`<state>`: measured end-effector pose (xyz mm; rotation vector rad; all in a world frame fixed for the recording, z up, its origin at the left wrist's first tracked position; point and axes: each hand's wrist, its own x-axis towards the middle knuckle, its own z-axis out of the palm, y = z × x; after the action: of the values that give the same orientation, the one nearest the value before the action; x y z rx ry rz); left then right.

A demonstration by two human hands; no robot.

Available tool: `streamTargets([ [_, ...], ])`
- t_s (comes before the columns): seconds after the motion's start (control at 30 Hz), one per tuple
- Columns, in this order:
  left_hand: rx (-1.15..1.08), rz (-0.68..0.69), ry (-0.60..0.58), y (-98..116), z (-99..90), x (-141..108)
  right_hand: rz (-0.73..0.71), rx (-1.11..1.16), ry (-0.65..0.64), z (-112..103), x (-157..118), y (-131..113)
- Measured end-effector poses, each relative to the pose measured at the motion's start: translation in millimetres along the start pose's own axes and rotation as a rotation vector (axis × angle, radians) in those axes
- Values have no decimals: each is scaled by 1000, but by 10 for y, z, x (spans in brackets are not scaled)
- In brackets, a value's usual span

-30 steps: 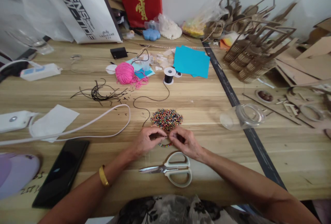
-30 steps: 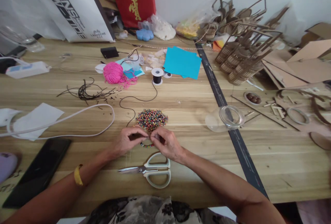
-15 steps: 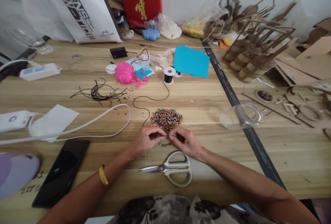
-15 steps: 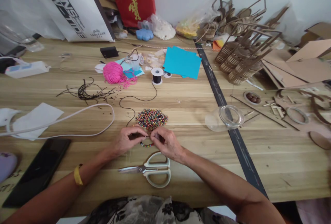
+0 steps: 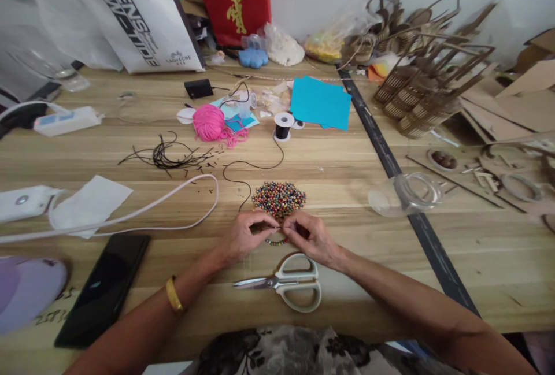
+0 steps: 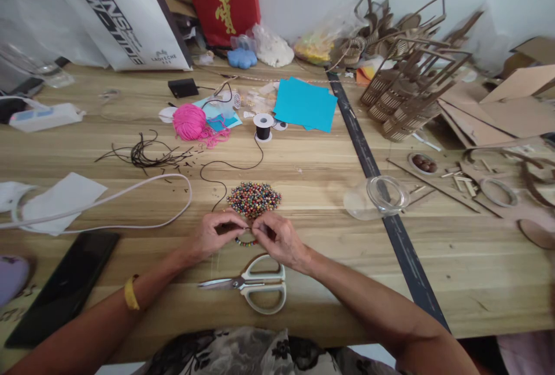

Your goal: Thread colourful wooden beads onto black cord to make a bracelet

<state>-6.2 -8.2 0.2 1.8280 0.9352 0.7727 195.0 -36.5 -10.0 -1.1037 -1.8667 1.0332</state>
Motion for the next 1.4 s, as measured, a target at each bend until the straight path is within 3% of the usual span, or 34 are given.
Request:
streamTargets([
  [0.7, -3, 61, 0, -50, 32, 1, -28, -7, -21, -9, 16, -11],
  [1.4, 23, -39, -7, -38, 13, -13, -63, 14, -41, -16, 10, -11],
])
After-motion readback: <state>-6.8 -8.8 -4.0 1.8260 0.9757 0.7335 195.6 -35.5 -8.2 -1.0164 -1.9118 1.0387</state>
